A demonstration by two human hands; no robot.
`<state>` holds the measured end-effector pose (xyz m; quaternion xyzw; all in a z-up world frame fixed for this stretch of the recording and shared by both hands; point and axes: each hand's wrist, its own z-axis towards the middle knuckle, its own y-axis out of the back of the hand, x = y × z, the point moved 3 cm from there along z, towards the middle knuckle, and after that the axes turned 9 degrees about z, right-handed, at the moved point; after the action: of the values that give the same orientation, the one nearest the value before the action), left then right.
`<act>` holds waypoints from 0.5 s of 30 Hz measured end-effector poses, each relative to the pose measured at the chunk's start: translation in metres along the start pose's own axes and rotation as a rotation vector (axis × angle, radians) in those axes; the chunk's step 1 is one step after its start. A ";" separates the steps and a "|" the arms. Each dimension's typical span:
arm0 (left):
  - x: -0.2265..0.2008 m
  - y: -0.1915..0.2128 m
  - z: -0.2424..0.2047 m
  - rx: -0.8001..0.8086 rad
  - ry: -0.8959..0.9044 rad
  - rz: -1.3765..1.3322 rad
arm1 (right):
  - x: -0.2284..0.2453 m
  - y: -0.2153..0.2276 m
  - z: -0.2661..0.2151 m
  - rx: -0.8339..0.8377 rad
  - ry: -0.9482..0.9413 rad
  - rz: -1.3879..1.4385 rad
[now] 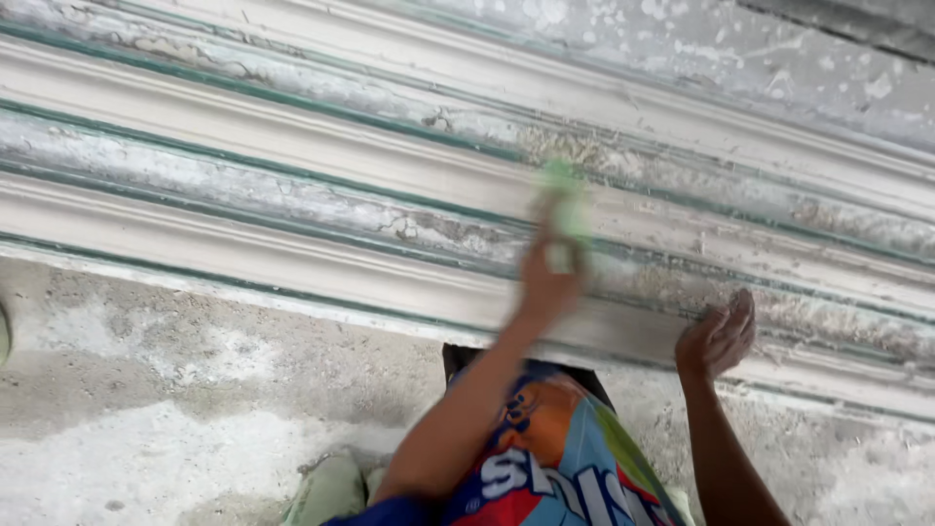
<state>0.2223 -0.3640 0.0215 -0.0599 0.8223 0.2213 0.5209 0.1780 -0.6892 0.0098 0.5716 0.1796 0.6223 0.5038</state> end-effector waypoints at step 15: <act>0.071 0.108 0.210 -0.301 -0.071 -0.103 | 0.007 0.001 0.003 0.032 -0.077 -0.070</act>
<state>0.3292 -0.1687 -0.0840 -0.1713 0.7567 0.3170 0.5455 0.1811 -0.6848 0.0153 0.5966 0.1900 0.5789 0.5223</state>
